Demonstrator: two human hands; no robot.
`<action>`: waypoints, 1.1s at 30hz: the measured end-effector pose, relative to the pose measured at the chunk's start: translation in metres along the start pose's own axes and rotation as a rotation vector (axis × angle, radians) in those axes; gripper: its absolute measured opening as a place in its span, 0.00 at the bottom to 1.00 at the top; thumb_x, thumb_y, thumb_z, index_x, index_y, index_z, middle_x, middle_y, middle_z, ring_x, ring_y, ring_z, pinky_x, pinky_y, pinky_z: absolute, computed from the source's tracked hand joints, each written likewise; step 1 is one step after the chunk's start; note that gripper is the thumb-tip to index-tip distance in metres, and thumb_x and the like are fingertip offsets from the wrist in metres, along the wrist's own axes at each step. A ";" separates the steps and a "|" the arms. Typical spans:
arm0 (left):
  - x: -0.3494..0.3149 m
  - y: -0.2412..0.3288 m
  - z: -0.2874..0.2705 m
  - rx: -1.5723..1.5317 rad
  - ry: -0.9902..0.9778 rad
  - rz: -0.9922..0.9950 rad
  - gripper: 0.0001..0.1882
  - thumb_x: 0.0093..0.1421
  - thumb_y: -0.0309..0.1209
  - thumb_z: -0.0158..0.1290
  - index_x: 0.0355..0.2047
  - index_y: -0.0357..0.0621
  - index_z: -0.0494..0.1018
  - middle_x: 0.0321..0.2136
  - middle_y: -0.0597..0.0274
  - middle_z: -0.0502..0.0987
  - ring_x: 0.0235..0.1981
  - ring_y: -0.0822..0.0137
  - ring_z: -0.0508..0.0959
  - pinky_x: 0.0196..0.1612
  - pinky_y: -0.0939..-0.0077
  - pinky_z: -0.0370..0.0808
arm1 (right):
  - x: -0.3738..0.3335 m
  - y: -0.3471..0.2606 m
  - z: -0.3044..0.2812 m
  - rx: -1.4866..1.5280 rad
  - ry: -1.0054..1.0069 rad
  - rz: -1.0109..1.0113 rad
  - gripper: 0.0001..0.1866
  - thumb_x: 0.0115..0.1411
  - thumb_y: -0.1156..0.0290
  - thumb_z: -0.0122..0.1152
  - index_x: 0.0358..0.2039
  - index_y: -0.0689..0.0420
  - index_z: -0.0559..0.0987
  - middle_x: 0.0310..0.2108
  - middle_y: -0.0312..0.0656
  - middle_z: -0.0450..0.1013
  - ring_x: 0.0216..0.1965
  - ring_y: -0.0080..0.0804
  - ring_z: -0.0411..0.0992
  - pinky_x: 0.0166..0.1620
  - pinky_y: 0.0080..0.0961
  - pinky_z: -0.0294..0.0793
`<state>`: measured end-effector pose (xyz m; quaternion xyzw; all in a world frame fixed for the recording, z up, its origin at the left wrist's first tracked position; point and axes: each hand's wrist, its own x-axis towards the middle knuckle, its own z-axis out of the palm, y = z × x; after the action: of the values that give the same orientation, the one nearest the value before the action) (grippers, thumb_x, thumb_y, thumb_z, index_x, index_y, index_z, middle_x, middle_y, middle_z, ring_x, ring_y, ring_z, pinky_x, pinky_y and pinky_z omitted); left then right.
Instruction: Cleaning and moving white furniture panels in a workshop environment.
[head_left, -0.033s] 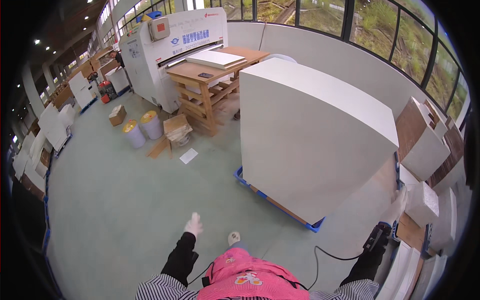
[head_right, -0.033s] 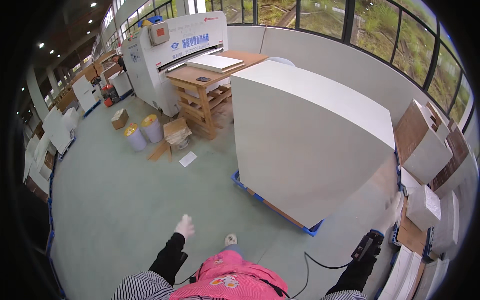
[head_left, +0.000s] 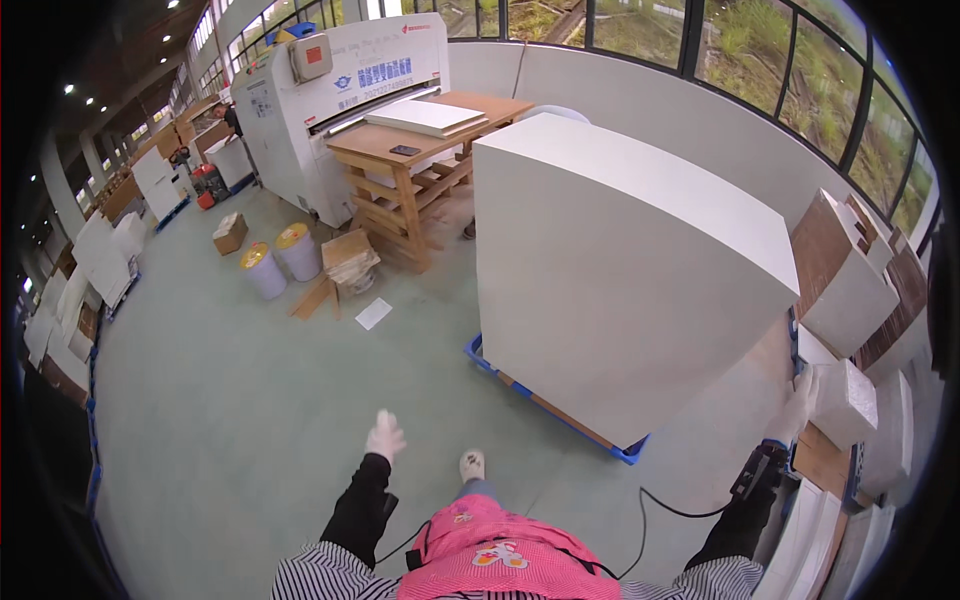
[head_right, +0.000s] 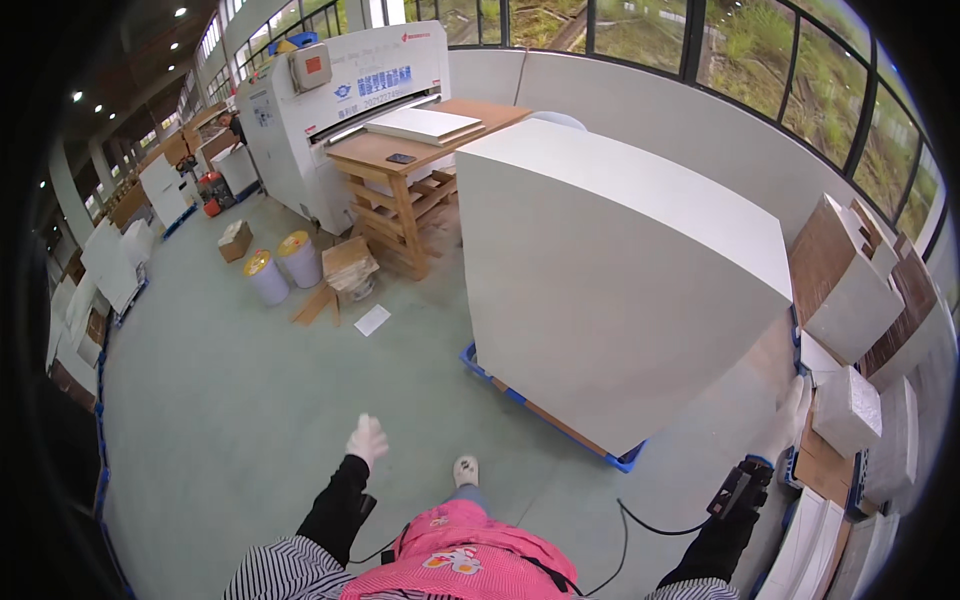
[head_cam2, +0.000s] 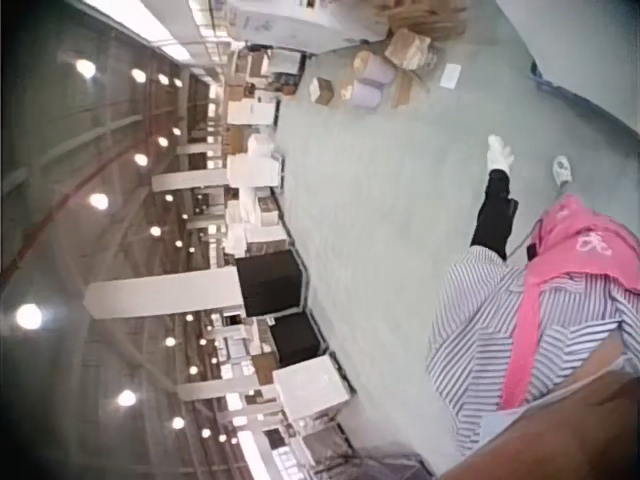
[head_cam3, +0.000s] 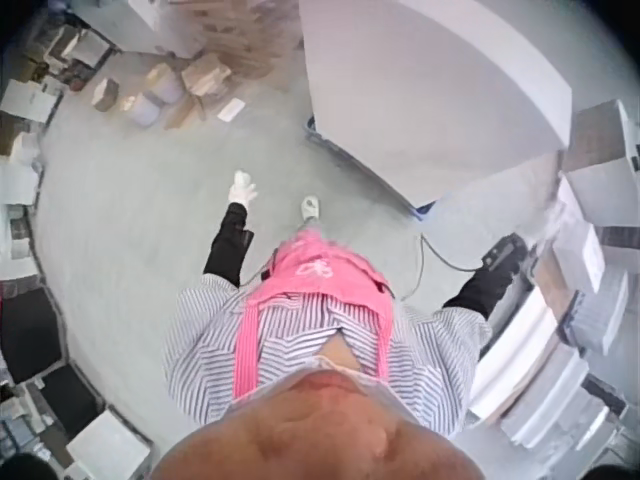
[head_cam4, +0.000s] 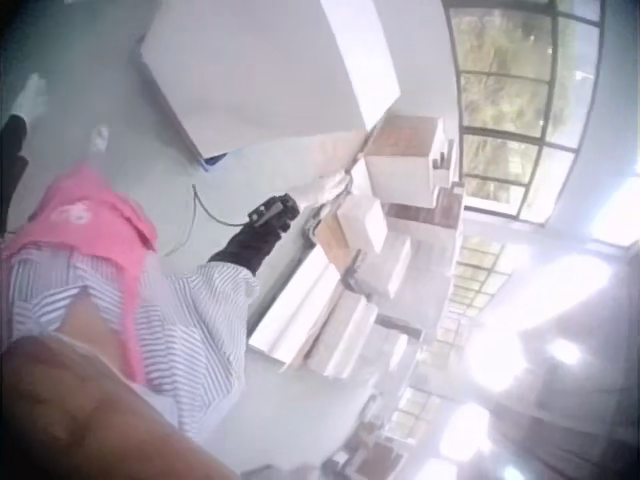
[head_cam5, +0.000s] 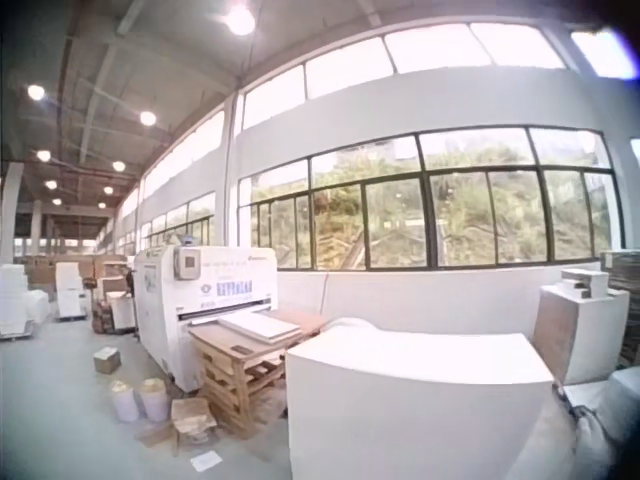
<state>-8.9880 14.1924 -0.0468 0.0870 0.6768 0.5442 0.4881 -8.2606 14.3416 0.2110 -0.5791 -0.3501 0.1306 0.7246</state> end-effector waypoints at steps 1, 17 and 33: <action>0.008 0.039 0.021 -0.090 0.003 0.125 0.41 0.66 0.60 0.38 0.64 0.36 0.62 0.65 0.48 0.63 0.60 0.48 0.70 0.58 0.52 0.70 | 0.007 -0.007 0.020 -0.006 -0.002 0.008 0.32 0.68 0.52 0.52 0.64 0.61 0.65 0.65 0.44 0.61 0.64 0.38 0.60 0.63 0.33 0.63; 0.272 0.436 0.360 -0.183 -0.629 0.653 0.33 0.71 0.53 0.37 0.63 0.38 0.62 0.59 0.61 0.68 0.59 0.63 0.67 0.65 0.67 0.60 | 0.062 0.009 0.184 -0.096 0.416 0.297 0.47 0.61 0.32 0.44 0.67 0.57 0.60 0.65 0.45 0.60 0.61 0.41 0.61 0.59 0.43 0.62; 0.233 0.451 0.418 -0.164 -0.440 0.673 0.48 0.63 0.66 0.42 0.70 0.42 0.49 0.68 0.50 0.52 0.68 0.55 0.54 0.69 0.60 0.51 | 0.093 0.040 0.142 0.035 0.447 0.347 0.41 0.64 0.33 0.42 0.57 0.60 0.72 0.49 0.37 0.72 0.49 0.30 0.68 0.55 0.25 0.62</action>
<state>-8.9773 14.7938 0.2207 0.3788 0.4445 0.6941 0.4209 -8.2783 14.5144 0.2186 -0.6324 -0.0747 0.1277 0.7604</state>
